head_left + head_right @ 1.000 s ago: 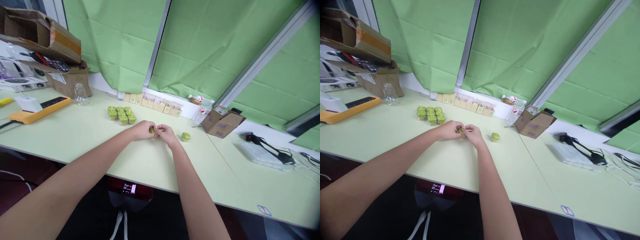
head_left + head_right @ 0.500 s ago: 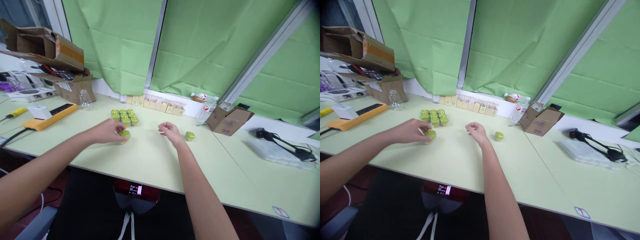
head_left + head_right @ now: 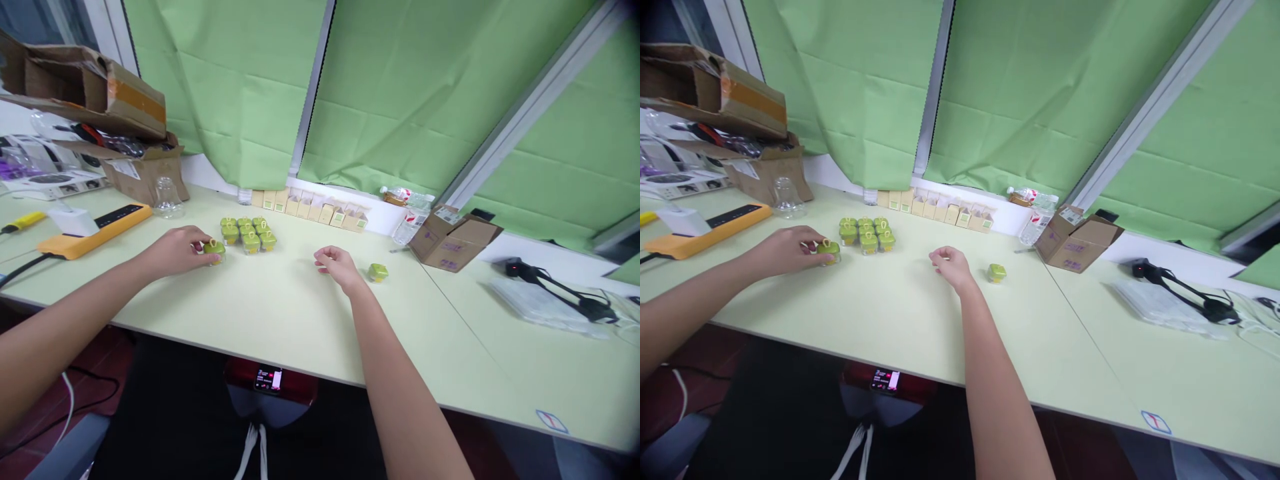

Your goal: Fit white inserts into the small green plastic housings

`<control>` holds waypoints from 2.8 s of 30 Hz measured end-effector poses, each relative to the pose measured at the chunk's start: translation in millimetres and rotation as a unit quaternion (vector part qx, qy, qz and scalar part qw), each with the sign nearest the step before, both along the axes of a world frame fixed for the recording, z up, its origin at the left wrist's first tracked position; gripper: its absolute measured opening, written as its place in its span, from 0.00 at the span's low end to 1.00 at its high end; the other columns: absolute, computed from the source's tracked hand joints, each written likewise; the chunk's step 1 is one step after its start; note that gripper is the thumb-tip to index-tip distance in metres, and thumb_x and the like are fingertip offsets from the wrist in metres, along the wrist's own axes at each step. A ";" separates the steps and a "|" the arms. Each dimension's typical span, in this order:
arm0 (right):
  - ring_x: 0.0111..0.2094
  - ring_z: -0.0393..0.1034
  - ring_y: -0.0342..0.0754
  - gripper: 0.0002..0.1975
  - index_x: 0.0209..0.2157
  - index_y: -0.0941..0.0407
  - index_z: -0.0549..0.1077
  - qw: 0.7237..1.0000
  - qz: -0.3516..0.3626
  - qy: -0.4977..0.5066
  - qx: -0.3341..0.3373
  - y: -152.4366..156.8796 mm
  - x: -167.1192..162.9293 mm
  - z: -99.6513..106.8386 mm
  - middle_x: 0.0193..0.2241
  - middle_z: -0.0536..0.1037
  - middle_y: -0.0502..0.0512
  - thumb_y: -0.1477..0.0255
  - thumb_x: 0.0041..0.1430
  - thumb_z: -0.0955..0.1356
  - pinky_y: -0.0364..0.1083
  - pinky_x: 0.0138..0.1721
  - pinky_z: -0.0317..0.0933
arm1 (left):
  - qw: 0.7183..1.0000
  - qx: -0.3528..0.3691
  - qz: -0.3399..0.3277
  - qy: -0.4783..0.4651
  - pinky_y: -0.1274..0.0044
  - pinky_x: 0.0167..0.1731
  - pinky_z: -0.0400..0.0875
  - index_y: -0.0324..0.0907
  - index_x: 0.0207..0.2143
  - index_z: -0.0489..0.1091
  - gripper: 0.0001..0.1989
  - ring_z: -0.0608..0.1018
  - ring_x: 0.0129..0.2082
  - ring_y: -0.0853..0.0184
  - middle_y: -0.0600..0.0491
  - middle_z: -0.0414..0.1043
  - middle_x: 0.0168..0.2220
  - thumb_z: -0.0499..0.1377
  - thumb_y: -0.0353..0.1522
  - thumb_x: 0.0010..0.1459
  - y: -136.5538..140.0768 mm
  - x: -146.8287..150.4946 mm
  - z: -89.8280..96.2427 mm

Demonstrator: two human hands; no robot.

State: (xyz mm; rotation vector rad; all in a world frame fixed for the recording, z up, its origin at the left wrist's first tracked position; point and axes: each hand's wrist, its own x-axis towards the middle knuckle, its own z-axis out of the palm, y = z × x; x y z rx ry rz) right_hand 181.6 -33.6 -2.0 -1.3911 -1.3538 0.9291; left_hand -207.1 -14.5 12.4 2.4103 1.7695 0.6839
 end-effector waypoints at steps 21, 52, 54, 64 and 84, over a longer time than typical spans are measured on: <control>0.34 0.74 0.45 0.09 0.30 0.55 0.73 1.000 -0.004 -0.005 -0.016 -3.1 -2.6 5.8 0.36 0.76 0.53 0.64 0.50 0.72 0.45 0.34 0.70 | 0.999 0.028 0.023 -0.018 0.74 0.42 0.68 0.43 0.40 0.79 0.26 0.76 0.35 0.64 0.49 0.75 0.46 0.57 0.54 0.54 10.5 3.9 -14.9; 0.34 0.74 0.45 0.07 0.31 0.56 0.72 1.000 -0.013 -0.011 -0.001 -7.2 -2.7 14.7 0.35 0.75 0.53 0.67 0.53 0.70 0.44 0.34 0.71 | 0.996 0.069 0.000 -0.059 0.71 0.43 0.72 0.45 0.39 0.78 0.23 0.79 0.32 0.62 0.48 0.77 0.41 0.58 0.52 0.52 31.1 33.5 -16.3; 0.34 0.74 0.45 0.07 0.31 0.56 0.72 1.000 -0.013 -0.012 0.000 -6.5 -2.4 14.1 0.35 0.75 0.53 0.67 0.53 0.70 0.44 0.34 0.71 | 0.996 0.068 0.000 -0.056 0.71 0.44 0.72 0.45 0.39 0.77 0.23 0.79 0.33 0.62 0.48 0.77 0.41 0.58 0.52 0.52 30.6 33.6 -15.4; 0.33 0.74 0.44 0.08 0.31 0.55 0.73 1.000 -0.011 -0.013 0.006 -6.3 -0.9 12.6 0.36 0.76 0.53 0.65 0.52 0.70 0.45 0.34 0.71 | 0.995 0.065 -0.014 -0.078 0.69 0.42 0.73 0.43 0.43 0.74 0.26 0.78 0.31 0.63 0.47 0.74 0.44 0.61 0.52 0.49 23.0 34.0 -16.8; 0.54 0.64 0.59 0.19 0.48 0.56 0.71 0.857 -0.426 -0.237 0.169 -4.2 37.9 18.4 0.50 0.72 0.64 0.67 0.54 0.65 0.56 0.56 0.57 | 0.980 0.110 0.004 -0.164 0.69 0.45 0.70 0.44 0.46 0.67 0.21 0.74 0.44 0.57 0.46 0.71 0.46 0.58 0.47 0.56 17.9 68.1 19.5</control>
